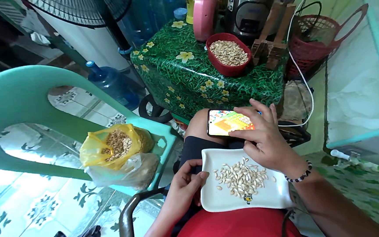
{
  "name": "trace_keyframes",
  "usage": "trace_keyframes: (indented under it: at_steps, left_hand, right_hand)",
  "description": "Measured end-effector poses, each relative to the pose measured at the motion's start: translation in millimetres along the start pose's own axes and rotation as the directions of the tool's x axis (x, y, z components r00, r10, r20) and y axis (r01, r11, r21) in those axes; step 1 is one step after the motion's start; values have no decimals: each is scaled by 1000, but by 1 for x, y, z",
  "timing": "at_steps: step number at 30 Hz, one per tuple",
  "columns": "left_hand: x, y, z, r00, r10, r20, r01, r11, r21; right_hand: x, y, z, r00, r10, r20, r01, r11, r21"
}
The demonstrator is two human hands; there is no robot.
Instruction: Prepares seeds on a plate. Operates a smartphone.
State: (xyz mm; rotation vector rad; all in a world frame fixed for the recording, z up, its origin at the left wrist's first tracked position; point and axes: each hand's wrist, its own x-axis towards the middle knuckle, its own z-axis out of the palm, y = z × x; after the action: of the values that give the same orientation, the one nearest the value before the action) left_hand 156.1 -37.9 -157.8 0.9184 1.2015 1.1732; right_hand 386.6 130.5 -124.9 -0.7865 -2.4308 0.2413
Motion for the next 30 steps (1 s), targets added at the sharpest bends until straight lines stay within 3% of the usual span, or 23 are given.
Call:
trace_keyframes:
  at_steps: [30]
  left_hand:
    - [1,0,0,1000,-1,-1,1,1000,5]
  right_hand:
    - [19,8,-2,1000,20,7,-19,999,-29]
